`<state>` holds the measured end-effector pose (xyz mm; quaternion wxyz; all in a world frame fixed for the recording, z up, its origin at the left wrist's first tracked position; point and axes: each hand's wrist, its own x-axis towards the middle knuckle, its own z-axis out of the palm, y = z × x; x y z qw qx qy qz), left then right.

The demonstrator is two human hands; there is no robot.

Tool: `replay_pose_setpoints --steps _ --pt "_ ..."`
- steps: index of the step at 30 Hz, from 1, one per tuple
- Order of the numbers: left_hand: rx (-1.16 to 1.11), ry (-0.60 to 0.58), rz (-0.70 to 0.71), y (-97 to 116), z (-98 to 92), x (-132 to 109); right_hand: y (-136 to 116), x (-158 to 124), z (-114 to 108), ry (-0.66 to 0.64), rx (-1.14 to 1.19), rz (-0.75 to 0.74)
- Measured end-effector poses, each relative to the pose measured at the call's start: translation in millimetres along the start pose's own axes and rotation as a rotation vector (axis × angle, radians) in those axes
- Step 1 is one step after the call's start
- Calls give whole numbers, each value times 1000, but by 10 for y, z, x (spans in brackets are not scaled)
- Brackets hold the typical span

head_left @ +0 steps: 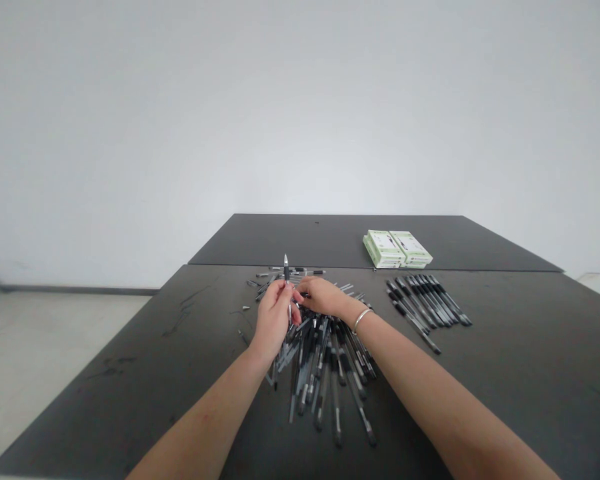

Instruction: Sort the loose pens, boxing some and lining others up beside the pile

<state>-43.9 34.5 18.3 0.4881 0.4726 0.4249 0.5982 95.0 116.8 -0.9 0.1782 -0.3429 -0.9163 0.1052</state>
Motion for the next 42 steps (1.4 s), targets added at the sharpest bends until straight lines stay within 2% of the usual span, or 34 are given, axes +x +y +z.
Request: replay_pose_setpoints --steps 15,24,27,31,34,37,42 --pt "-8 41 31 -20 -25 16 10 -48 -32 -7 58 136" --pt "-44 62 -8 11 -4 -12 -62 -382 -227 113 209 251" --pt "-62 21 -28 9 8 -23 -200 -561 -291 127 372 278" --pt "-160 -46 -61 -2 32 -33 -416 -778 -341 124 884 325" --pt "-264 -118 -104 10 55 -54 -514 -890 -337 136 1078 344" --pt "-320 -164 -140 26 70 -77 -565 -956 -342 162 1144 338" --pt "-366 -219 -182 30 67 -93 -619 -1002 -382 298 1024 327"
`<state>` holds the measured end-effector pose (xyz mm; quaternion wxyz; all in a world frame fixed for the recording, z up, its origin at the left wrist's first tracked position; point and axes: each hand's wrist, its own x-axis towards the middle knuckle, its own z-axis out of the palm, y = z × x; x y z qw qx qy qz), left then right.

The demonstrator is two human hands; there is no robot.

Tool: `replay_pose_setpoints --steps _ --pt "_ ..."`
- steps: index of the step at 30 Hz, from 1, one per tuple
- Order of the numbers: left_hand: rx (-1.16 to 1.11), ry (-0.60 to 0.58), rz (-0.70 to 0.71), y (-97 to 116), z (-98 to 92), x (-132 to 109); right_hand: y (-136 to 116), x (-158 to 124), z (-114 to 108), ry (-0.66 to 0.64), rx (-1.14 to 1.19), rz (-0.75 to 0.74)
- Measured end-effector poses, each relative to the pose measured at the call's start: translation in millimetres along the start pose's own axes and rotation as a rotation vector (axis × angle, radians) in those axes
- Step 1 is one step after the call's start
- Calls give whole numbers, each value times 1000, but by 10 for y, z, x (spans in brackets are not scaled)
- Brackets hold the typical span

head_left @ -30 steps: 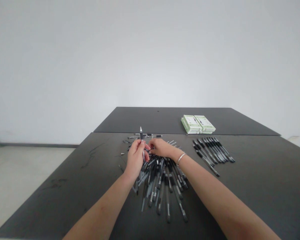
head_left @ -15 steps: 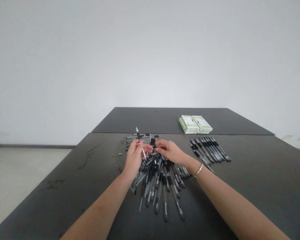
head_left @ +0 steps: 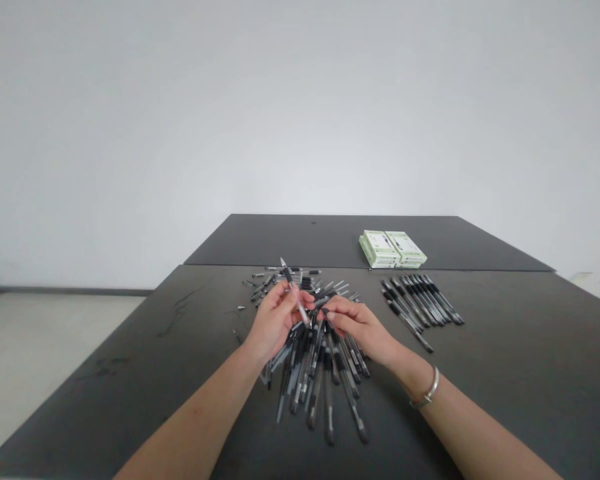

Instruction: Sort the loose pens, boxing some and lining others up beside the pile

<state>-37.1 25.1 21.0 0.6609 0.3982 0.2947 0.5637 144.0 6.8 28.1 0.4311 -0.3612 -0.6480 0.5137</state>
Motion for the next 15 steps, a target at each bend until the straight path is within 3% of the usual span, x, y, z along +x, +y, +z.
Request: replay_pose_setpoints --steps 6,15 --pt "-5 -35 27 -7 28 -12 82 -6 11 156 223 109" --pt "8 -34 52 -25 9 -9 182 6 26 31 325 154"
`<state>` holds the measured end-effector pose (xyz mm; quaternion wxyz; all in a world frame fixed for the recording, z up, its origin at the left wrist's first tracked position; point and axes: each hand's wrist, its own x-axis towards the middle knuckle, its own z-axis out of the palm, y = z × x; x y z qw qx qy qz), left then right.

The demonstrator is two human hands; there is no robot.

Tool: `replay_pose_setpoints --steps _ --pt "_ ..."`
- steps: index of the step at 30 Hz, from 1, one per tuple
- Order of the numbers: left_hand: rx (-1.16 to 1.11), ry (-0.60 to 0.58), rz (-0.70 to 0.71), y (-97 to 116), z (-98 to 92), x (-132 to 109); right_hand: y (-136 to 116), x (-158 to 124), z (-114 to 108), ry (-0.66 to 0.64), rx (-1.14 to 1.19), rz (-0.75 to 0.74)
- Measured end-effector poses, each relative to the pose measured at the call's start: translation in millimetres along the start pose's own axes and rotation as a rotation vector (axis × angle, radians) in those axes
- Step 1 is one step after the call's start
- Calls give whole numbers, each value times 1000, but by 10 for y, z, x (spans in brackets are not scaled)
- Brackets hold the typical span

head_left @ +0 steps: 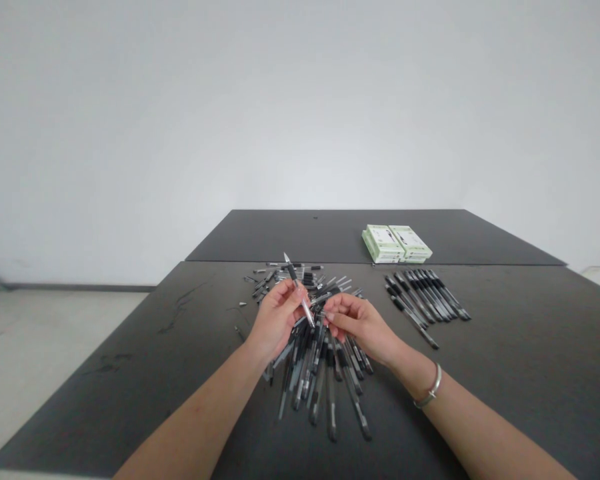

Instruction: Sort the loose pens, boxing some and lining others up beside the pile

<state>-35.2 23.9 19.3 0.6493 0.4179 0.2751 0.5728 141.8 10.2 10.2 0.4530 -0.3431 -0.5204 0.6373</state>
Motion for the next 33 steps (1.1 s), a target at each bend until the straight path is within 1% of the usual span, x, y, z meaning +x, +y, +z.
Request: replay_pose_setpoints --steps 2,5,8,11,15,18,22,28,33 --pt "78 -35 -9 -5 0 -13 -22 1 -3 41 43 -17" --pt "270 -97 -6 -16 13 -41 -91 -5 -13 122 143 -60" --pt "413 -128 13 -14 30 -67 -169 -16 -31 165 216 -110" --pt "461 -143 -4 9 32 -84 -236 -30 -54 193 248 -170" --pt "513 -220 -38 39 0 -98 -300 -54 -92 194 260 -221" --pt "535 -247 -31 35 -34 -105 -318 -69 -126 170 221 -256" --pt "549 -248 -36 19 -61 -111 -299 -75 -171 144 143 -302" --pt "633 -263 -17 31 -61 -118 -252 -77 -220 127 -30 -353" --pt "673 -277 13 47 -53 -115 -222 -81 -230 108 -107 -379"
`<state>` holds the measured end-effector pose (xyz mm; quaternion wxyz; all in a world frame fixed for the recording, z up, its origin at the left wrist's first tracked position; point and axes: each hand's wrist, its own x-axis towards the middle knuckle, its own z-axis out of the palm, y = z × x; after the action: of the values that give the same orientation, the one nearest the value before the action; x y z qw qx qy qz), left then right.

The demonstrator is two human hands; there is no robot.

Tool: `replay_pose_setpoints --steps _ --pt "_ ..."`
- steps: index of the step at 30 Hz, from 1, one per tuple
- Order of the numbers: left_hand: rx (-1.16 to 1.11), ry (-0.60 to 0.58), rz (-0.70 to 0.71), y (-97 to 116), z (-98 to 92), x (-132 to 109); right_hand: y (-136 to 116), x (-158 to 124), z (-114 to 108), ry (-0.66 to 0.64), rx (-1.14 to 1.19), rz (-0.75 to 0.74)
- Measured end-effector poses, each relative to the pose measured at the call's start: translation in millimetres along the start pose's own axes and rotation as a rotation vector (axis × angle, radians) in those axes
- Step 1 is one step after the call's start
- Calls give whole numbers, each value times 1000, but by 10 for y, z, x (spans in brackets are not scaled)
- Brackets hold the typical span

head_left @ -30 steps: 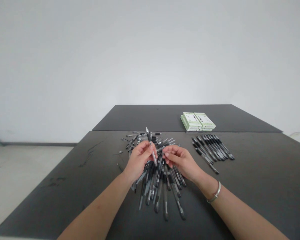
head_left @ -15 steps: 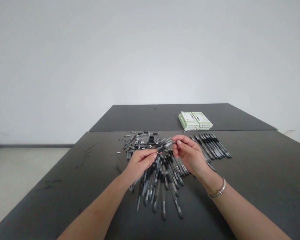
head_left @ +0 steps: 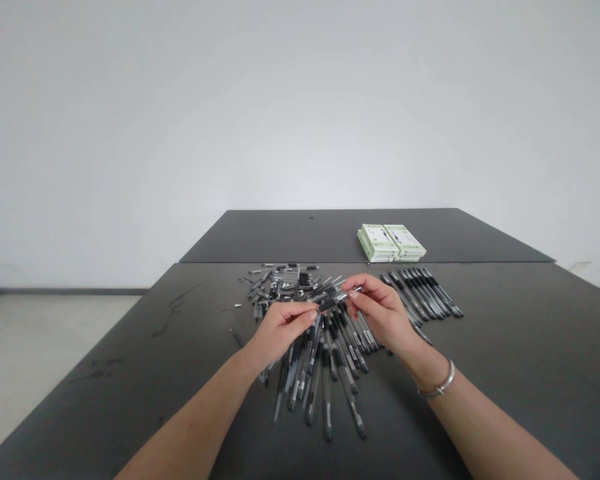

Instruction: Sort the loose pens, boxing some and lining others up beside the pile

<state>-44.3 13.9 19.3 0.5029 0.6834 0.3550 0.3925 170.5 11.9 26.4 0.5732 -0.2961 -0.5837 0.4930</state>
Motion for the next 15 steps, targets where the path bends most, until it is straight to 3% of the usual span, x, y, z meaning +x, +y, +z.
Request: replay_pose_setpoints --steps 9,15 --pt "70 -3 57 2 9 22 -113 8 76 0 -199 12" --pt "89 -12 73 -5 8 20 -121 2 78 -30 -201 19"
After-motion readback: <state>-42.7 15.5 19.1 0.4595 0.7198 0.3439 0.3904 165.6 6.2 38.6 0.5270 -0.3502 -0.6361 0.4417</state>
